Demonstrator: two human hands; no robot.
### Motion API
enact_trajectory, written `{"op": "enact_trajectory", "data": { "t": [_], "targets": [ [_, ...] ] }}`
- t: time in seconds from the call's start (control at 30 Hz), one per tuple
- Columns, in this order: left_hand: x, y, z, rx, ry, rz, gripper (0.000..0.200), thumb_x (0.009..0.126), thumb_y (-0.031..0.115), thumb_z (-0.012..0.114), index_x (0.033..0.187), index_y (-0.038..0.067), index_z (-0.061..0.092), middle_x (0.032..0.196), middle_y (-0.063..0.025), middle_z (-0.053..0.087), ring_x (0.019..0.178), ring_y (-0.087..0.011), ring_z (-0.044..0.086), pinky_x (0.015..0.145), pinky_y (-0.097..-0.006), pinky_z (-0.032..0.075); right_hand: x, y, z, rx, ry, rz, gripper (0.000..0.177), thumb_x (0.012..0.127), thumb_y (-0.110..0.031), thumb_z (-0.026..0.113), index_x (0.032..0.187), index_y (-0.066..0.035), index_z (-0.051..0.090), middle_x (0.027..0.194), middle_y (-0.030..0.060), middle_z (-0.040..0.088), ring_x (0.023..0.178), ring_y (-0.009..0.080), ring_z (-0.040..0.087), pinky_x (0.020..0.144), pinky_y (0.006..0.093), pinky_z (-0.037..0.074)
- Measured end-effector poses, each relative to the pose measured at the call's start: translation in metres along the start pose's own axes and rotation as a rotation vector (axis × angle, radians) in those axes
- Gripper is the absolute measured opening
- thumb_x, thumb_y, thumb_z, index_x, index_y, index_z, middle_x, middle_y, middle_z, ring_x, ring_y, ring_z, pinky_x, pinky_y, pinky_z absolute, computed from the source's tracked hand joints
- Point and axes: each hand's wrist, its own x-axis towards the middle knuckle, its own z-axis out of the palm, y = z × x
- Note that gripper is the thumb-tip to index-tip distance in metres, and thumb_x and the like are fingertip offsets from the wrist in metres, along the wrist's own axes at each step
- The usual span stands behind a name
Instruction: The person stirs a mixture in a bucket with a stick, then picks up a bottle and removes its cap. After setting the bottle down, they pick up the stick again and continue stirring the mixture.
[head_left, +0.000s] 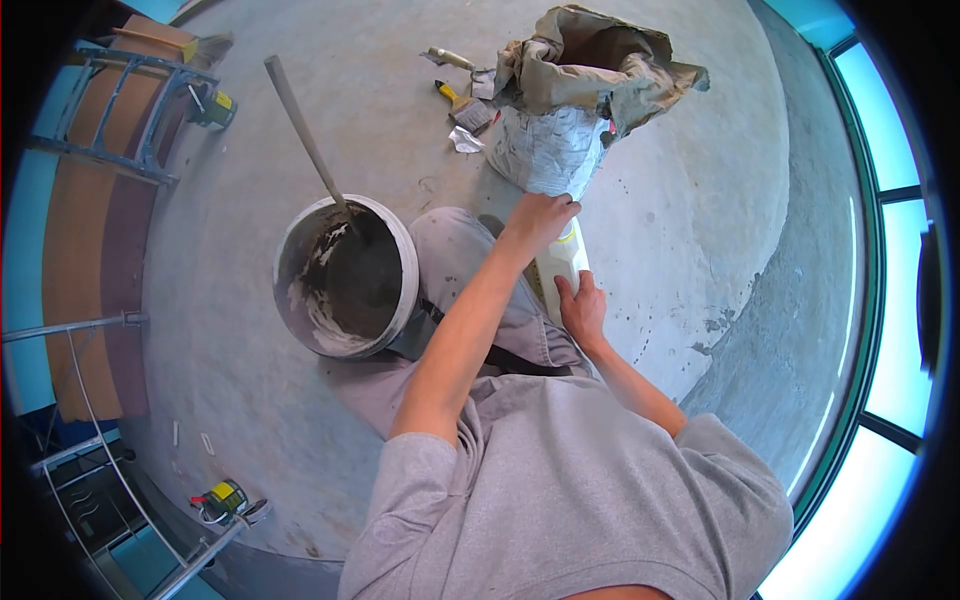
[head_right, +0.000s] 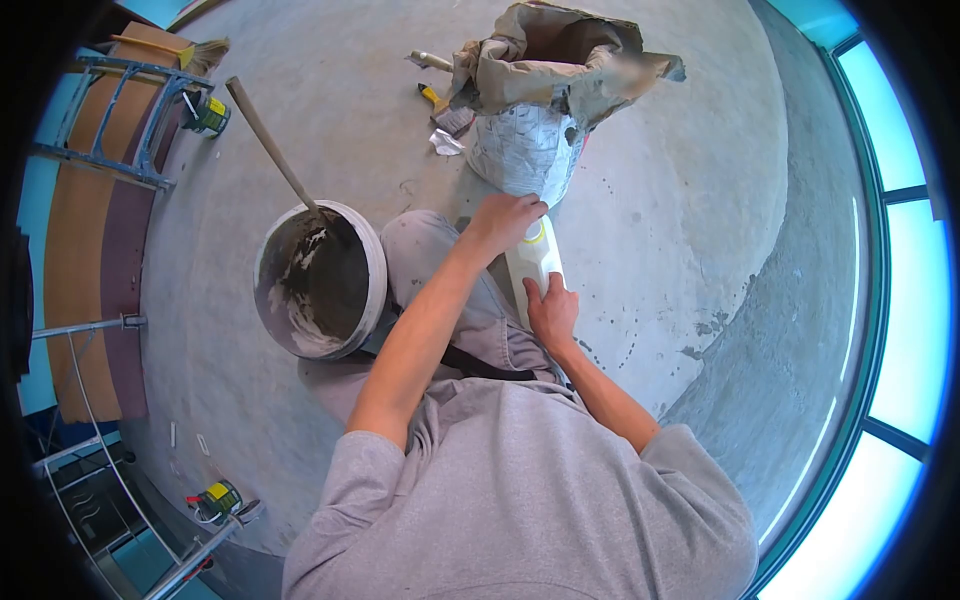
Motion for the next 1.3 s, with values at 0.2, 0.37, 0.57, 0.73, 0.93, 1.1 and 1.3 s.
{"op": "enact_trajectory", "data": {
  "t": [0.2, 0.37, 0.57, 0.73, 0.93, 1.1, 1.3],
  "targets": [
    [-0.008, 0.005, -0.007, 0.02, 0.028, 0.035, 0.02, 0.075, 0.007, 0.057, 0.096, 0.007, 0.059, 0.091, -0.0058, 0.061, 0.077, -0.0261, 0.066, 0.059, -0.0363, 0.053, 0.001, -0.003, -0.001, 0.032, 0.003, 0.006, 0.036, 0.086, -0.033, 0.062, 0.091, 0.002, 0.053, 0.073, 0.0284, 0.062, 0.069, 0.0485, 0.059, 0.067, 0.0539, 0.044],
    [-0.016, 0.005, -0.011, -0.06, 0.026, 0.005, 0.02, 0.077, 0.007, 0.056, 0.097, 0.006, 0.058, 0.095, -0.0068, 0.061, 0.079, -0.0283, 0.065, 0.062, -0.0389, 0.052, 0.0, 0.001, 0.001, 0.0, -0.019, 0.025, 0.037, 0.086, -0.034, 0.062, 0.091, 0.002, 0.053, 0.074, 0.0278, 0.063, 0.069, 0.0478, 0.059, 0.069, 0.0526, 0.044],
    [-0.036, 0.01, -0.022, -0.156, 0.089, -0.105, 0.019, 0.082, 0.007, 0.054, 0.1, 0.006, 0.057, 0.099, -0.0074, 0.06, 0.08, -0.0309, 0.063, 0.066, -0.0421, 0.05, 0.0, 0.003, 0.002, 0.018, -0.011, 0.02, 0.037, 0.086, -0.035, 0.062, 0.091, 0.001, 0.054, 0.075, 0.0276, 0.063, 0.07, 0.0474, 0.058, 0.069, 0.0522, 0.042],
    [-0.054, -0.004, -0.038, -0.321, 0.205, -0.272, 0.011, 0.086, 0.007, 0.055, 0.097, 0.004, 0.056, 0.093, -0.0102, 0.062, 0.08, -0.0319, 0.063, 0.066, -0.0411, 0.049, 0.0, -0.001, -0.002, 0.018, -0.061, 0.073, 0.037, 0.086, -0.034, 0.062, 0.098, 0.0, 0.055, 0.083, 0.0272, 0.064, 0.076, 0.0445, 0.06, 0.074, 0.0492, 0.042],
    [-0.078, -0.015, -0.044, -0.688, 0.388, -0.497, 0.011, 0.086, 0.005, 0.059, 0.096, 0.0, 0.057, 0.082, -0.0138, 0.064, 0.075, -0.0253, 0.062, 0.071, -0.0334, 0.048, -0.004, -0.01, -0.007, 0.15, 0.124, -0.06, 0.04, 0.085, -0.023, 0.064, 0.115, 0.001, 0.052, 0.095, 0.0201, 0.059, 0.09, 0.035, 0.059, 0.079, 0.0452, 0.043],
    [-0.092, -0.002, -0.055, -0.817, 0.46, -0.515, 0.012, 0.088, 0.007, 0.06, 0.095, -0.002, 0.057, 0.082, -0.0115, 0.063, 0.077, -0.0193, 0.061, 0.072, -0.0305, 0.048, 0.021, -0.052, -0.032, 0.263, 0.142, -0.346, 0.033, 0.084, -0.013, 0.065, 0.112, 0.0, 0.053, 0.088, 0.0136, 0.057, 0.08, 0.0269, 0.057, 0.075, 0.0384, 0.045],
    [-0.102, 0.005, -0.055, -0.862, 0.517, -0.5, 0.014, 0.092, 0.014, 0.058, 0.096, 0.0, 0.058, 0.081, -0.006, 0.062, 0.073, -0.0124, 0.059, 0.065, -0.0273, 0.048, 0.042, -0.112, -0.032, 0.537, 0.033, -0.367, 0.004, 0.081, -0.001, 0.065, 0.084, -0.001, 0.061, 0.083, 0.011, 0.061, 0.067, 0.0188, 0.055, 0.064, 0.032, 0.046]
  ]
}}
